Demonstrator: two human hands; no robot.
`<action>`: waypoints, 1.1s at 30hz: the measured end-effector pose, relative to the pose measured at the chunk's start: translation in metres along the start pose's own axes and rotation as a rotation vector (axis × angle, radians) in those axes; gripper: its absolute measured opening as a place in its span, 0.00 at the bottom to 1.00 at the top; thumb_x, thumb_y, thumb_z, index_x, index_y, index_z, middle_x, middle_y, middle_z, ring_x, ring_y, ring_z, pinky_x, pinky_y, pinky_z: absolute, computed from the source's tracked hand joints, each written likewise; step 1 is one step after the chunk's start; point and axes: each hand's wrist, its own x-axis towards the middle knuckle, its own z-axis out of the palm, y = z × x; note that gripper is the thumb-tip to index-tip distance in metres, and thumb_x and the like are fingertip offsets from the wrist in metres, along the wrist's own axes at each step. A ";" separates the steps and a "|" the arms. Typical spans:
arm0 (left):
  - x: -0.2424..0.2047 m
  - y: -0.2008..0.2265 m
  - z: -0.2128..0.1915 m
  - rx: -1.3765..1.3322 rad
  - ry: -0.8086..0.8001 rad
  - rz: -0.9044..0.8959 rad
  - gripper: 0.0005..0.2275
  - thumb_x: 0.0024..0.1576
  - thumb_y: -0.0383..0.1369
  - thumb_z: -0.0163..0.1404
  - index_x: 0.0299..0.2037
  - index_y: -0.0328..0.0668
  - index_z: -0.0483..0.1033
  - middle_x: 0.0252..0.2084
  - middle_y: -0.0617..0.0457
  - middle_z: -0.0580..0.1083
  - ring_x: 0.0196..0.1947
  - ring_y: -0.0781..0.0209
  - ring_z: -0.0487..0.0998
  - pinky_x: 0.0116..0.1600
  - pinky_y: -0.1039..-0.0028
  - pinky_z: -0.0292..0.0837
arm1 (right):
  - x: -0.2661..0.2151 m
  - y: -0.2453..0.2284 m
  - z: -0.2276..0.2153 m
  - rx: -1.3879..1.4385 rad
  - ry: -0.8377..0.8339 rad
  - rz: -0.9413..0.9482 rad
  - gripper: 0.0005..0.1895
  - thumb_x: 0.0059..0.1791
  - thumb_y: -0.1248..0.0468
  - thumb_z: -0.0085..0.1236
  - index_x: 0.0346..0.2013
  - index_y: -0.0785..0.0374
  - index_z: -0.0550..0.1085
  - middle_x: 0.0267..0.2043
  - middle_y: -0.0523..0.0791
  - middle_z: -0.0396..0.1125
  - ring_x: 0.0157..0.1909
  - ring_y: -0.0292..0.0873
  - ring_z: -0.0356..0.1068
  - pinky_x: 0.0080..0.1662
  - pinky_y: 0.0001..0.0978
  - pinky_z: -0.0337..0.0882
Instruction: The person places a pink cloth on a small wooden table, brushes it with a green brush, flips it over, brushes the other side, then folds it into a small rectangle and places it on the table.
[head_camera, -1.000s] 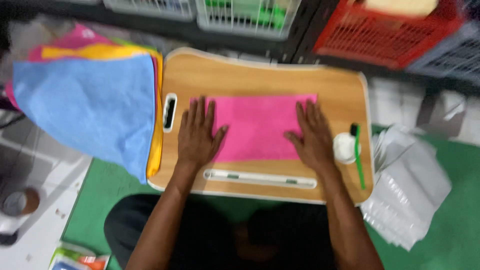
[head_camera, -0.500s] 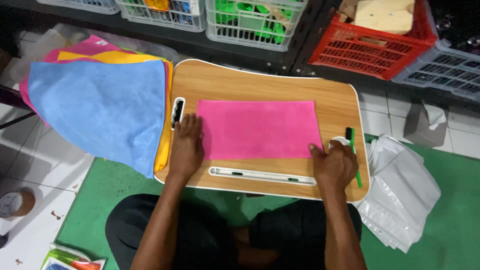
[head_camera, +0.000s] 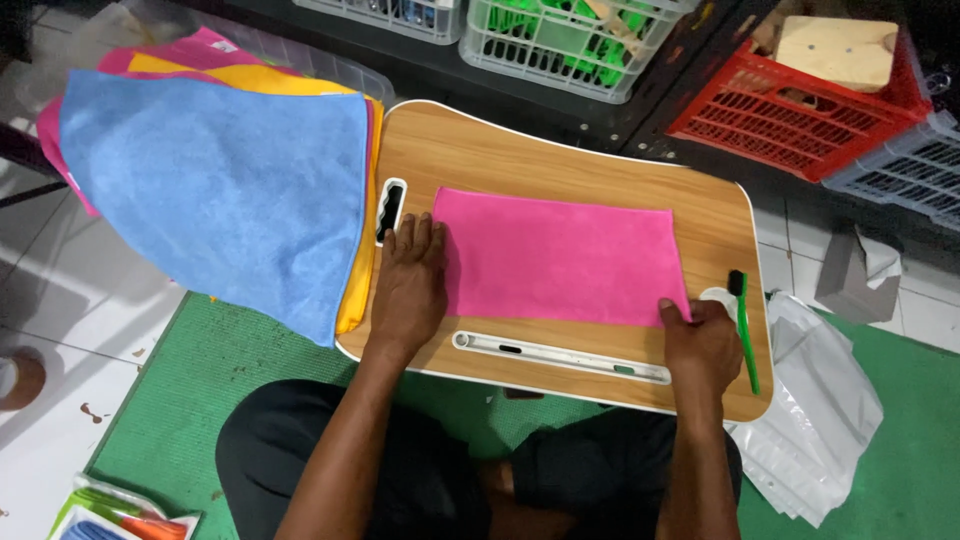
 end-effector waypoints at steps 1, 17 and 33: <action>-0.001 0.003 -0.006 -0.002 0.005 -0.006 0.26 0.58 0.31 0.46 0.69 0.38 0.66 0.71 0.39 0.65 0.75 0.38 0.57 0.75 0.49 0.46 | 0.000 -0.002 -0.001 -0.001 0.001 -0.008 0.24 0.46 0.41 0.66 0.43 0.54 0.79 0.38 0.48 0.76 0.46 0.65 0.75 0.49 0.59 0.71; 0.013 0.031 -0.075 -1.362 -0.013 -0.364 0.24 0.65 0.49 0.39 0.57 0.38 0.78 0.48 0.37 0.79 0.47 0.43 0.84 0.45 0.60 0.84 | -0.094 -0.200 -0.020 0.275 0.440 -1.025 0.08 0.59 0.60 0.48 0.46 0.62 0.70 0.37 0.54 0.74 0.40 0.60 0.77 0.41 0.47 0.74; 0.023 0.010 -0.037 -0.976 -0.007 -0.425 0.22 0.52 0.31 0.51 0.59 0.41 0.75 0.46 0.48 0.83 0.41 0.53 0.84 0.42 0.66 0.76 | -0.106 -0.141 -0.013 0.207 0.043 -1.222 0.25 0.57 0.58 0.52 0.64 0.72 0.68 0.67 0.60 0.65 0.68 0.63 0.66 0.67 0.51 0.66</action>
